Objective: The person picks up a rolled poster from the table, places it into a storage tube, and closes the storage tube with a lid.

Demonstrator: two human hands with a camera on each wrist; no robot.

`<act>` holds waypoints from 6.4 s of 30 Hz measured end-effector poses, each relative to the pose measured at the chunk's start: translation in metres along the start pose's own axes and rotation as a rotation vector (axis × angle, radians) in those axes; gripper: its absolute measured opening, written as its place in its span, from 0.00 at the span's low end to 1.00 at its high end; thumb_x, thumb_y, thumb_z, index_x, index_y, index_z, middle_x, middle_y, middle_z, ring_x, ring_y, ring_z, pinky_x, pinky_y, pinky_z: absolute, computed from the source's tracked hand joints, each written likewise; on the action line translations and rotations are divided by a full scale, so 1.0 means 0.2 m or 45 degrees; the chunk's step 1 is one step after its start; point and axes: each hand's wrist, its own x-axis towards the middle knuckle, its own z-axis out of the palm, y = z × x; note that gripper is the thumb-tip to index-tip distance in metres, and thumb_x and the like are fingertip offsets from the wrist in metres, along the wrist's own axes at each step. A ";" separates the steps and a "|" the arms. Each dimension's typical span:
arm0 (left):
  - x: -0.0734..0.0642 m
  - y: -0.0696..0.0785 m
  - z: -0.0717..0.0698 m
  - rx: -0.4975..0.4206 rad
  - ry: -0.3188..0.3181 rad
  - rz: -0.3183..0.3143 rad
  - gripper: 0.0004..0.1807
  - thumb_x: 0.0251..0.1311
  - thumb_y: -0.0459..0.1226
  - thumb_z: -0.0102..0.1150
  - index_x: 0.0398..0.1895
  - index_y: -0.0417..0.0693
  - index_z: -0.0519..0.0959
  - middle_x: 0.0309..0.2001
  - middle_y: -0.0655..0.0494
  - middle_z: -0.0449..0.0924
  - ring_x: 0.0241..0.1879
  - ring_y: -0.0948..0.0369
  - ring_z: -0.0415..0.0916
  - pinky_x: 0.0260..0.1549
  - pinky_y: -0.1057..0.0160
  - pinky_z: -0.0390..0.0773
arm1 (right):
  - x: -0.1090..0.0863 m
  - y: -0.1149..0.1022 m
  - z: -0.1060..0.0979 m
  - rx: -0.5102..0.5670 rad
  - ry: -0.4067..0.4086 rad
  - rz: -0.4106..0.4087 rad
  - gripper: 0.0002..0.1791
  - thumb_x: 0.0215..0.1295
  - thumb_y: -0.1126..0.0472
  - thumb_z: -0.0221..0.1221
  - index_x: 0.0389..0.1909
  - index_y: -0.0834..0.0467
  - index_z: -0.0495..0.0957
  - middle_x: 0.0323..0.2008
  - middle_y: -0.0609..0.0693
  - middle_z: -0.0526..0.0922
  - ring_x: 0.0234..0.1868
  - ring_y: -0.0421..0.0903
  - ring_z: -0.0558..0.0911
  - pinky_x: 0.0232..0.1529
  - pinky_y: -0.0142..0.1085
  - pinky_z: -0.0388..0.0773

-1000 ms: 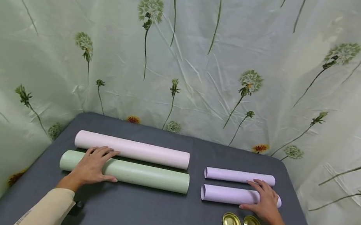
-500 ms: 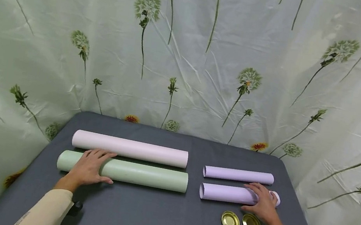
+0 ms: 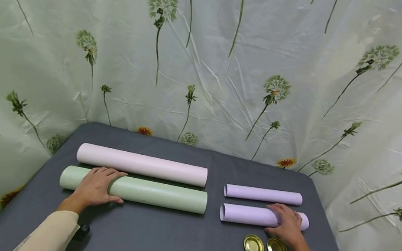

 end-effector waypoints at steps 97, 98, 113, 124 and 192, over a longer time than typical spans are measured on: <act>0.02 -0.01 -0.08 -0.155 -0.008 -0.062 0.40 0.29 0.57 0.79 0.51 0.50 0.81 0.49 0.49 0.81 0.51 0.46 0.74 0.46 0.40 0.65 | 0.06 -0.22 -0.20 0.027 0.289 -0.139 0.30 0.35 0.70 0.74 0.46 0.64 0.80 0.44 0.63 0.81 0.48 0.64 0.76 0.52 0.63 0.52; 0.02 -0.01 -0.09 -0.161 -0.003 -0.064 0.40 0.29 0.57 0.78 0.51 0.50 0.81 0.49 0.49 0.81 0.51 0.46 0.75 0.46 0.40 0.65 | 0.06 -0.22 -0.20 0.027 0.281 -0.134 0.29 0.36 0.69 0.74 0.46 0.64 0.79 0.45 0.64 0.81 0.48 0.64 0.76 0.52 0.63 0.52; 0.04 0.00 -0.22 -0.075 0.115 0.069 0.40 0.27 0.55 0.79 0.50 0.48 0.82 0.45 0.47 0.82 0.46 0.46 0.76 0.42 0.40 0.66 | 0.06 -0.28 -0.34 0.063 0.219 -0.101 0.31 0.38 0.69 0.75 0.49 0.63 0.78 0.45 0.64 0.81 0.46 0.62 0.76 0.50 0.59 0.53; 0.05 0.04 -0.32 -0.048 0.258 0.169 0.40 0.23 0.54 0.80 0.48 0.48 0.83 0.43 0.48 0.82 0.45 0.47 0.77 0.45 0.42 0.68 | 0.06 -0.30 -0.35 0.070 0.317 -0.190 0.30 0.35 0.70 0.76 0.45 0.61 0.80 0.42 0.61 0.82 0.42 0.60 0.77 0.46 0.56 0.54; 0.08 0.07 -0.37 -0.064 0.349 0.199 0.41 0.22 0.51 0.82 0.49 0.46 0.83 0.43 0.47 0.81 0.44 0.48 0.76 0.44 0.42 0.68 | 0.15 -0.41 -0.25 0.062 0.246 -0.319 0.28 0.35 0.68 0.76 0.45 0.60 0.81 0.42 0.57 0.83 0.44 0.58 0.78 0.47 0.56 0.55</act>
